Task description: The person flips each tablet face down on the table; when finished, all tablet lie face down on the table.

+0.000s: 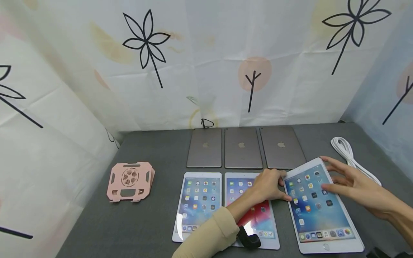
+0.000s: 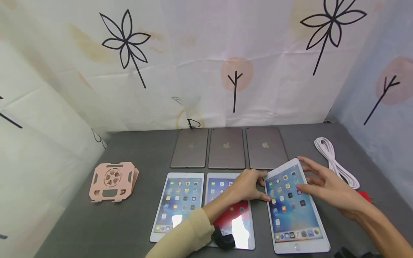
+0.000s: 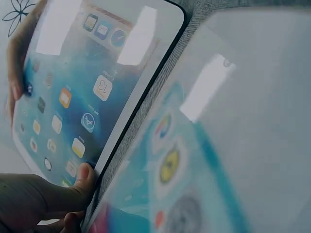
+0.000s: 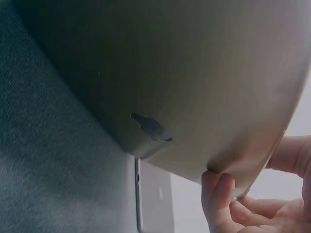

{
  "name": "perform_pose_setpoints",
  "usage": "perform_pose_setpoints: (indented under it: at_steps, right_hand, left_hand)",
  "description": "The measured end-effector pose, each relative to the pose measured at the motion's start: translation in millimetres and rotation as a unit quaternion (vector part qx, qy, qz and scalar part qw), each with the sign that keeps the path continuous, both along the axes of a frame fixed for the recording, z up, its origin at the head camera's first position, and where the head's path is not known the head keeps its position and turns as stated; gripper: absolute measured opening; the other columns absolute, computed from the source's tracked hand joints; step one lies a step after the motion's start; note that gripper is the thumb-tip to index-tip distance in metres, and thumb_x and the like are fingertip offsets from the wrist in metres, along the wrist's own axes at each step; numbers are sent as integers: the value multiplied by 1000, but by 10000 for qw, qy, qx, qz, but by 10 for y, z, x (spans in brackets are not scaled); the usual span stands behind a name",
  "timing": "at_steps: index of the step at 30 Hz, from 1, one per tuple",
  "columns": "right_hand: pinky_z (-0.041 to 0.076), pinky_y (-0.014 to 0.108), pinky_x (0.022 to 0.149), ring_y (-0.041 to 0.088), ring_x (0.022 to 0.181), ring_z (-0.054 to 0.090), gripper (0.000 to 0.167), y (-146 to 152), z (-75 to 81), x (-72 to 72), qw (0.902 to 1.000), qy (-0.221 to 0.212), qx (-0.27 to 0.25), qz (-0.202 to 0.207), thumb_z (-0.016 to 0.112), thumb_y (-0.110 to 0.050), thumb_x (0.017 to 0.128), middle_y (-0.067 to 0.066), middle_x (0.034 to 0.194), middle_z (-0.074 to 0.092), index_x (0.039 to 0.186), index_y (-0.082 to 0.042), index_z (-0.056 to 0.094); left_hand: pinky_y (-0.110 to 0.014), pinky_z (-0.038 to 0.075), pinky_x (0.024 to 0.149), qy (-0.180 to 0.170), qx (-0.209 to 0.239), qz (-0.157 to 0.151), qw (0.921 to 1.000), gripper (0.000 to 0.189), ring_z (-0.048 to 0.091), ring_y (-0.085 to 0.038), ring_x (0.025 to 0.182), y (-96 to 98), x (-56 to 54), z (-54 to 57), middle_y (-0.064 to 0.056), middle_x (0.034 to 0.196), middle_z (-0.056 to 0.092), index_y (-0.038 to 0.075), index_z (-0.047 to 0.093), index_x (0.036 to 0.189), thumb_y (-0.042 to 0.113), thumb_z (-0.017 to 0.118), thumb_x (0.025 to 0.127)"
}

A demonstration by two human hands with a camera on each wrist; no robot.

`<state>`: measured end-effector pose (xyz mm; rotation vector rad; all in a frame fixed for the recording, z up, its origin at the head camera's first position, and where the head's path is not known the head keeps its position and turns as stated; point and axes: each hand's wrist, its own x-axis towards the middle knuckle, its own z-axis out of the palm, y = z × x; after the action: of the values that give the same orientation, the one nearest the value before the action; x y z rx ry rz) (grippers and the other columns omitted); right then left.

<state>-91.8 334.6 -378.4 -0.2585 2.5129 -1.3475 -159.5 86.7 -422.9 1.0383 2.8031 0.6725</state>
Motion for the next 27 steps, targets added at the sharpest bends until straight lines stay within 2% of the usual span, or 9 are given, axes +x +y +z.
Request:
perform_pose_setpoints:
  at_steps: [3, 5, 9, 12, 15, 19, 21, 24, 27]
  right_hand:
    - [54, 29, 71, -10, 100, 60, 80, -48, 32, -5, 9999, 105, -10, -22, 54, -12, 107, 32, 153, 25, 166, -21, 1]
    - [53, 29, 71, -7, 98, 62, 79, -72, 36, -9, 9997, 224, -11, -64, 54, -11, 106, 24, 149, 29, 166, -28, 5]
    - [52, 28, 70, 0, 96, 65, 79, -94, 8, -20, 9986, 508, -126, -101, 54, -7, 105, -6, 136, 38, 165, -34, 9]
    - [53, 29, 70, 2, 96, 66, 79, -112, -8, -31, 9978, 588, -294, -54, 52, -5, 106, -20, 129, 35, 165, -35, 10]
    - [54, 30, 70, 1, 97, 66, 79, -143, -5, -35, 9976, 608, -328, -22, 51, -6, 106, -12, 134, 34, 165, -35, 8]
    - [53, 29, 71, -5, 99, 63, 80, -205, 21, -38, 9978, 649, -167, -16, 53, -8, 106, 15, 146, 31, 165, -34, 6]
    - [52, 33, 74, -8, 100, 61, 81, -245, 35, -39, 9978, 656, -80, -11, 54, -10, 106, 27, 150, 27, 165, -34, 5]
    - [52, 42, 79, -13, 101, 57, 83, -298, 61, -43, 9982, 604, -55, -1, 55, -12, 106, 32, 152, 25, 166, -33, 3]
    - [52, 50, 81, -17, 104, 54, 83, -333, 85, -49, 9986, 535, -38, -9, 56, -14, 105, 31, 153, 25, 165, -34, 2]
  left_hand:
    - [-9, 33, 55, -5, 111, -30, 9999, 41, 44, 5, 66, 30, 12, -12, 15, 85, 65, 21, 70, 98, 45, 92, 73]
    - [-10, 33, 55, -56, 128, 11, 9999, 40, 44, 5, 66, 52, 17, -22, 16, 85, 64, 21, 69, 96, 45, 92, 73]
    - [-9, 33, 57, -140, 103, 34, 9998, 46, 46, 7, 69, 86, 11, -40, 18, 89, 68, 24, 73, 110, 46, 91, 74]
    - [-7, 34, 58, -201, 132, -3, 9997, 55, 49, 8, 71, 105, -1, -48, 18, 91, 71, 23, 72, 121, 45, 91, 74]
    - [-7, 35, 59, -246, 169, -51, 9995, 48, 50, 9, 72, 124, -7, -50, 18, 92, 72, 23, 73, 113, 45, 91, 74]
    - [-7, 36, 59, -368, 235, -104, 9990, 40, 51, 8, 72, 144, -2, -58, 18, 93, 73, 23, 70, 103, 44, 91, 76]
    - [-6, 36, 61, -437, 272, -136, 9986, 43, 53, 8, 73, 148, -1, -63, 17, 95, 74, 23, 71, 109, 43, 90, 77]
    - [-5, 38, 64, -648, 401, -202, 9969, 58, 55, 8, 75, 136, -13, -66, 15, 98, 74, 20, 68, 129, 41, 89, 78]
    - [-6, 41, 67, -1205, 696, -297, 9898, 73, 57, 7, 76, 88, -43, -55, 10, 99, 75, 15, 59, 144, 35, 88, 81]
